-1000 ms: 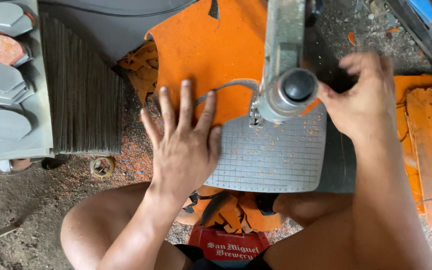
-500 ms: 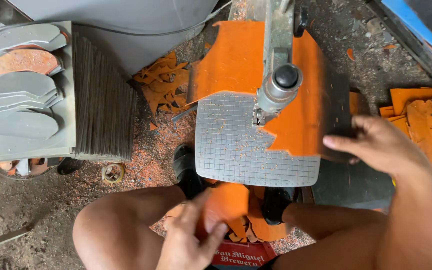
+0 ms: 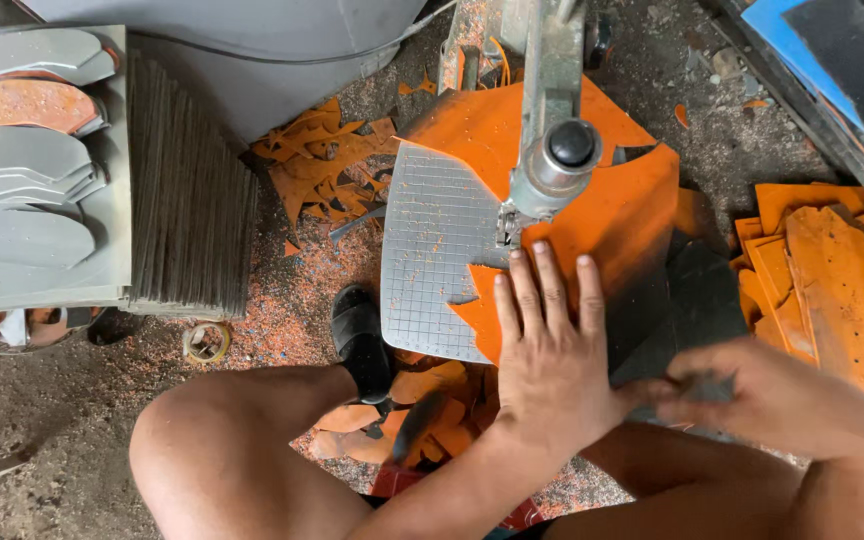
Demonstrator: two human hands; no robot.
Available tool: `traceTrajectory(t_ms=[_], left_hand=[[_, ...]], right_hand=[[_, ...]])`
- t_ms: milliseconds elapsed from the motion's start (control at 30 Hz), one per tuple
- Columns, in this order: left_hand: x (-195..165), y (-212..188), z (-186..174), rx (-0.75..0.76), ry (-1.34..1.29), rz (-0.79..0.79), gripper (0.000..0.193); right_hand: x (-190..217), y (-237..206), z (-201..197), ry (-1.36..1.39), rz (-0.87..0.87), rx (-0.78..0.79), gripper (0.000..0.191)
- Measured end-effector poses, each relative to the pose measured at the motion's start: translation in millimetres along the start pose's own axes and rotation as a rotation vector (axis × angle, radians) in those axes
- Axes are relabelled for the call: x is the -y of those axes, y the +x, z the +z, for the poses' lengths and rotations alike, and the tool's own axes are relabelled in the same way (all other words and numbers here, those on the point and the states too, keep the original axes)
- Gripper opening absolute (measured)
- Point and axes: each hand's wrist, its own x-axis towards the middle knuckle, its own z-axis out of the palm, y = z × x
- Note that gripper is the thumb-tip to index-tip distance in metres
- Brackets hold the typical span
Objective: The person uses a vertical cutting machine to cut orange rubber sheets into specific shapes. They guide the material under the blade, rotate and reposition the sheet as needed, and remove cut pieces to continue the process.
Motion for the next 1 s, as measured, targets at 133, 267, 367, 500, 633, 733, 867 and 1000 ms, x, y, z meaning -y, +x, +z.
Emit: traceTrajectory(t_ms=[133,267,367,500,633,733,867,1000], left_hand=[[14.0,-11.8,-5.3,0.237,0.163,0.052,0.107],[44.8,-46.0,-25.7,0.272,0.255,0.195,0.101],[64.7,-64.9,-32.2,0.222,0.203,0.265,0.09],[66.6,-69.2,-14.6,0.062,0.293,0.247,0.074],[66.5,-70.8,-5.6,0.042,0.267,0.361,0.061],[79.2,-81.9,-17.6,0.093,0.203,0.463,0.059],[106.2,-103.6,-40.8,0.198,0.204,0.582,0.063],[119.1,-119.7,-50.5,0.235,0.157,0.497,0.069]], right_hand=[[11.2,9.2,-12.4,-0.014,0.195,-0.703,0.028],[28.0,27.9,-11.6,-0.029,-0.459,-0.982,0.038],[38.7,42.8,-7.4,-0.251,-0.642,-0.997,0.066],[39.6,72.0,-11.5,-0.316,-0.567,-0.987,0.087],[33.7,98.5,-28.7,-0.152,-0.521,-0.943,0.087],[36.4,95.7,-21.5,-0.244,-0.522,-0.925,0.095],[52.6,74.5,4.1,-0.272,-0.403,-0.835,0.099],[66.6,60.6,41.4,-0.221,-0.348,-0.863,0.098]])
